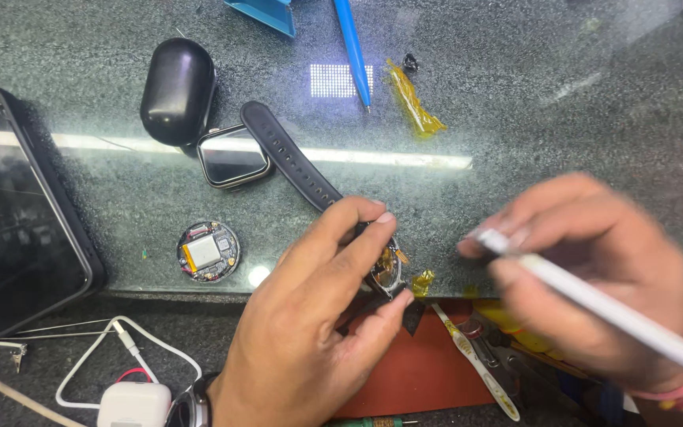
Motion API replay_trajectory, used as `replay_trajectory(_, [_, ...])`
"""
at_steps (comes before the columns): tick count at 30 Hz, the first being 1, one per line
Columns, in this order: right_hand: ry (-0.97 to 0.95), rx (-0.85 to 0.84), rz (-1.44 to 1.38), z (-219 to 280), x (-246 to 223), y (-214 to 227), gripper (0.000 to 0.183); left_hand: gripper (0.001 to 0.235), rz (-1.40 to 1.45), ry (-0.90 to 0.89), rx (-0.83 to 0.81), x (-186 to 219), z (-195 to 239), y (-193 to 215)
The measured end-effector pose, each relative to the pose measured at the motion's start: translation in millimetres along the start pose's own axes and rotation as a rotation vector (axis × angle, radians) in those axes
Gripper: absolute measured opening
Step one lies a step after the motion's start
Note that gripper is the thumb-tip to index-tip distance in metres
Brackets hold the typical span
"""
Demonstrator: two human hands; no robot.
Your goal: The person uses a screwdriver and tweezers to adjust internal components of a disassembled smartwatch on a glass workbench. They then use a utility knife to scrape adhesive from the watch band and case edges, handling the watch and band repeatedly while other electronics and tools remain nearby.
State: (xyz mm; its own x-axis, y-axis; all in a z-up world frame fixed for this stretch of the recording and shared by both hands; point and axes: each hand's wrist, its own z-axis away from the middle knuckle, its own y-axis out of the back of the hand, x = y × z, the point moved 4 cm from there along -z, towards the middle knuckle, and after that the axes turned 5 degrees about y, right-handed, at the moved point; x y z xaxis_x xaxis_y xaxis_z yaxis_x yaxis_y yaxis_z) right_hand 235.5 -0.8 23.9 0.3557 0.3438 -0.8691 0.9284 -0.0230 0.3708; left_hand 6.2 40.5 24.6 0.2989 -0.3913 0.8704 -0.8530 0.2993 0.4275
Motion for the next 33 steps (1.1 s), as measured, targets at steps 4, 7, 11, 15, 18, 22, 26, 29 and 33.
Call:
replay_trajectory(4, [0.076, -0.062, 0.080, -11, -11, -13, 0.024, 0.058, -0.025, -0.036, 0.033, 2, -2, 1])
replay_trajectory(7, [0.076, -0.058, 0.136, -18, -16, -23, 0.025, 0.058, -0.032, -0.041, 0.049, 3, -4, -1])
replay_trajectory(11, [0.077, -0.075, 0.236, -24, -16, -30, 0.026, 0.059, -0.066, -0.027, 0.045, 5, -5, -1])
replay_trajectory(15, [0.110, -0.091, 0.283, -27, -16, -33, 0.027, 0.056, -0.016, -0.036, 0.073, 8, -6, 0])
replay_trajectory(18, [0.117, -0.092, 0.247, -26, -16, -34, 0.025, 0.055, -0.010, -0.032, 0.067, 9, -7, 1])
replay_trajectory(22, [0.113, -0.105, 0.249, -25, -16, -35, 0.025, 0.055, -0.015, -0.029, 0.078, 10, -6, 1])
replay_trajectory(26, [0.143, -0.065, 0.308, -23, -18, -38, 0.027, 0.055, -0.028, -0.026, 0.082, 8, -2, -2])
replay_trajectory(29, [0.181, -0.048, 0.305, -22, -20, -42, 0.027, 0.058, -0.057, -0.027, 0.058, 5, 2, -4])
replay_trajectory(33, [0.242, -0.060, 0.409, -21, -26, -45, 0.029, 0.056, -0.068, -0.038, 0.071, 3, 5, -8])
